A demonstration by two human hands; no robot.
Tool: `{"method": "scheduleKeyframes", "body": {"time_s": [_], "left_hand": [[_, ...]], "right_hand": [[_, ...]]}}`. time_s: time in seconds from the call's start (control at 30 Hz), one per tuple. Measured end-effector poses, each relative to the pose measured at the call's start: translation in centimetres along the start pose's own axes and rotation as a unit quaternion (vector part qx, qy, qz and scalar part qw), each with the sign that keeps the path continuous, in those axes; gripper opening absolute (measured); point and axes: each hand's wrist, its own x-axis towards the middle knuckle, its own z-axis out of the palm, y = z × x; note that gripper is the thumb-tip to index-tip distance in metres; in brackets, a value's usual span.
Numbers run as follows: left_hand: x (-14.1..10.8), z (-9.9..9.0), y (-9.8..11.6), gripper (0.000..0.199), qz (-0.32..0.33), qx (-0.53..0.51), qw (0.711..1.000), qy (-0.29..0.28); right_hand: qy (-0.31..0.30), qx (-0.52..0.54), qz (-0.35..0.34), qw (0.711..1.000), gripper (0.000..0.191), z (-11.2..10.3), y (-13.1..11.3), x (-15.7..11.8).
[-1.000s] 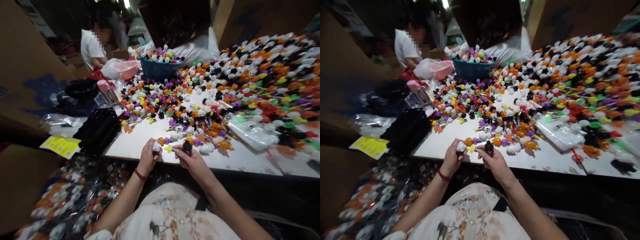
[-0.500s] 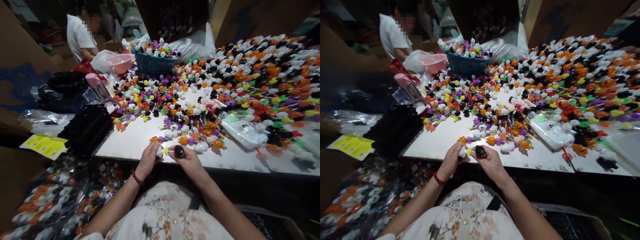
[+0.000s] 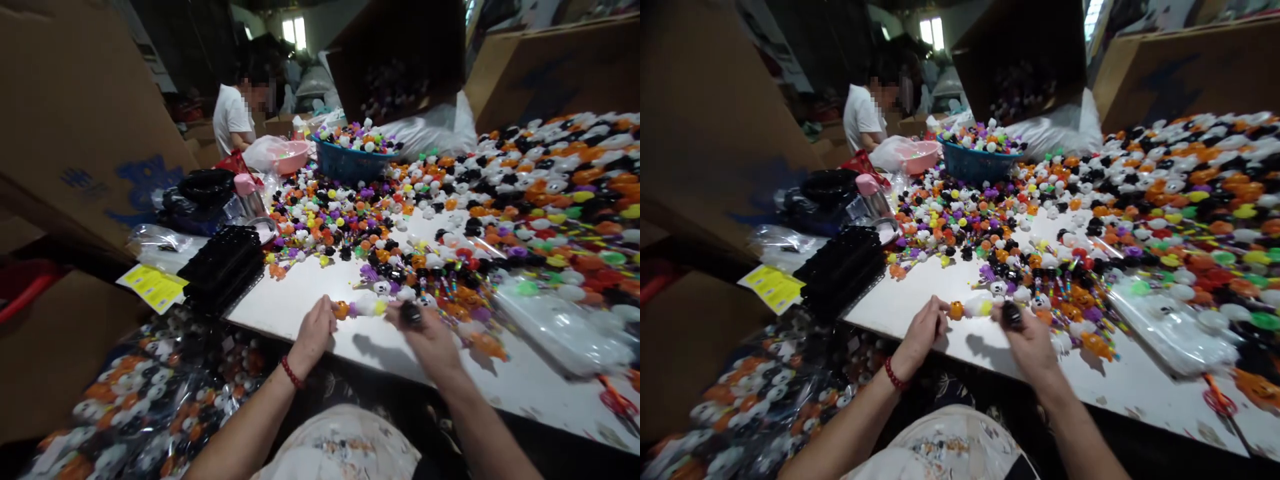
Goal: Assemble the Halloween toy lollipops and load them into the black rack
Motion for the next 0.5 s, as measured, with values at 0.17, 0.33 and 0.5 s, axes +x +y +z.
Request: {"method": "scheduleKeyframes", "body": {"time_s": [0.17,0.33,0.5], "left_hand": [[6.4,-6.2,-1.1,0.026,0.103,0.284,0.918,0.258],[11.0,-9.1,-2.3,0.024,0.086,0.371,0.894,0.237],[9.7,-7.4,-1.9,0.010,0.123,0.327,0.916,0.199]], "right_hand": [[0.211,-0.300,-0.105,0.924,0.054,-7.3,-0.6,6.8],[0.133,-0.310,-0.118,0.934,0.037,-5.1,0.1,5.9],[-0.059,-0.248,-0.262,0.931,0.053,3.6,0.8,2.6]]}}
